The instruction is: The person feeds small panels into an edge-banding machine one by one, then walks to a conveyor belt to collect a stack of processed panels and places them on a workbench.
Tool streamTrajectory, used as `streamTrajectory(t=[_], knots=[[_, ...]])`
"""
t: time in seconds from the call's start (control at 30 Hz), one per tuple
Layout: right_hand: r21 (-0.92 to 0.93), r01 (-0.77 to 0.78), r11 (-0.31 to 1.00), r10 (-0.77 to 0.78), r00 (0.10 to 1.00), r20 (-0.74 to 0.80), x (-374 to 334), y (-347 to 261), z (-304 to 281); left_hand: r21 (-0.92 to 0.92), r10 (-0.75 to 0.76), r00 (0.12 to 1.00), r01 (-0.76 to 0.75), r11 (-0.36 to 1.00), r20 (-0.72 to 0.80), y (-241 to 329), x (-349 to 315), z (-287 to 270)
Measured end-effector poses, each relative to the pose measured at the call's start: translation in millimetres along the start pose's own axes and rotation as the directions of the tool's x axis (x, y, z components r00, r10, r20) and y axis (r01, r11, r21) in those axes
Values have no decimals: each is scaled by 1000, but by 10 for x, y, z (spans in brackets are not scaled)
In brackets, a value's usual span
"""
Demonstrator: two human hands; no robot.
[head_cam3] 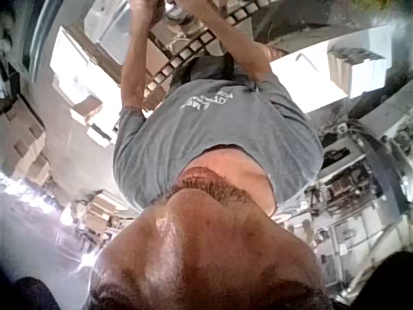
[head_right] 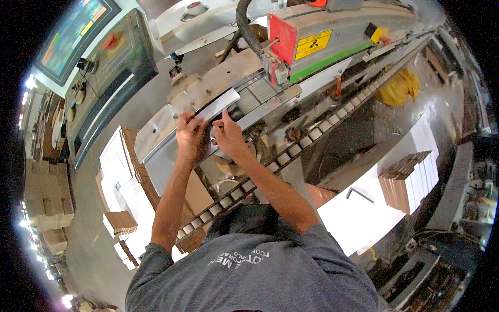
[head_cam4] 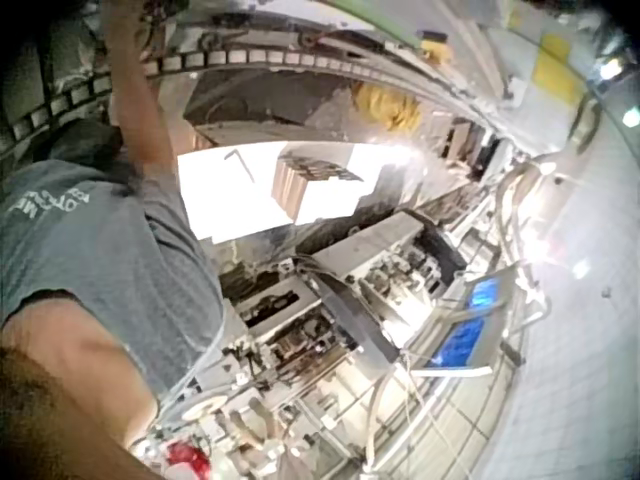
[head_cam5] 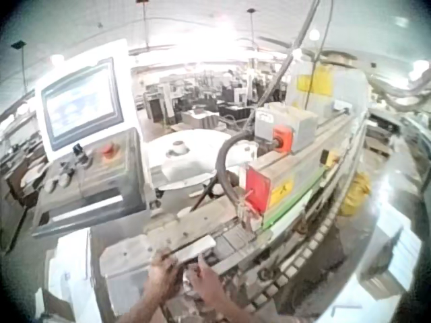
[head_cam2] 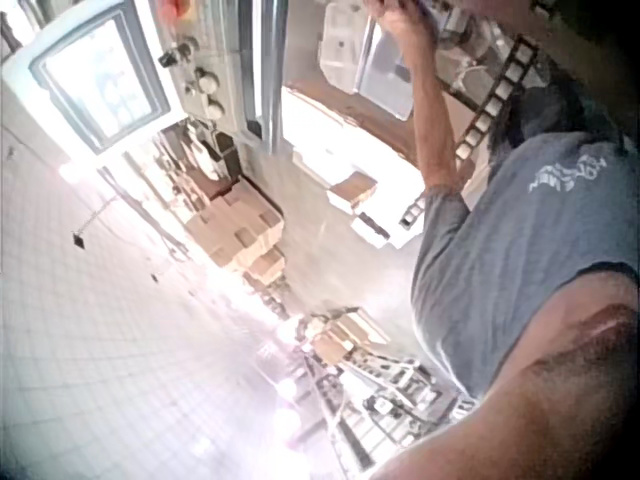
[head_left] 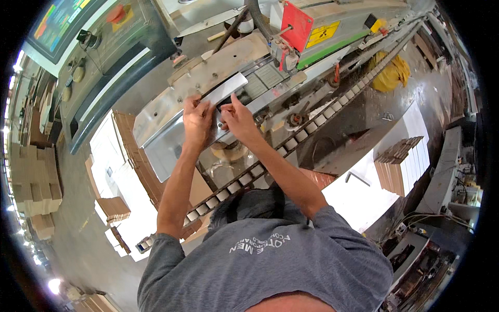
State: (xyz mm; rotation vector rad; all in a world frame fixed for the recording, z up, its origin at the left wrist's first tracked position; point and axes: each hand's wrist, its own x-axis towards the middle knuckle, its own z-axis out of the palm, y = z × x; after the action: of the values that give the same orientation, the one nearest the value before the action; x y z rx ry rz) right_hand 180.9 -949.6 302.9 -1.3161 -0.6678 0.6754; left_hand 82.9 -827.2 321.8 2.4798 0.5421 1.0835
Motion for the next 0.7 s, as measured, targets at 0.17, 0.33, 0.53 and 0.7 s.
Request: streamTrajectory(t=[0.17, 0.33, 0.53, 0.7], knots=[[-23, -99, 995, 100, 995, 1, 235, 68, 54, 130, 16, 993, 0, 992, -120, 25, 28, 29], [-52, -147, 988, 146, 989, -26, 228, -19, 68, 176, -104, 989, 122, 977, -105, -54, -47, 5], [-270, -56, 961, 48, 998, -35, 303, 56, -6, 160, -246, 968, 250, 955, -49, -31, -55, 45], [-314, 17, 949, -61, 990, -130, 342, 51, -42, 157, -103, 995, 103, 982, -9, 1, 46, 120]])
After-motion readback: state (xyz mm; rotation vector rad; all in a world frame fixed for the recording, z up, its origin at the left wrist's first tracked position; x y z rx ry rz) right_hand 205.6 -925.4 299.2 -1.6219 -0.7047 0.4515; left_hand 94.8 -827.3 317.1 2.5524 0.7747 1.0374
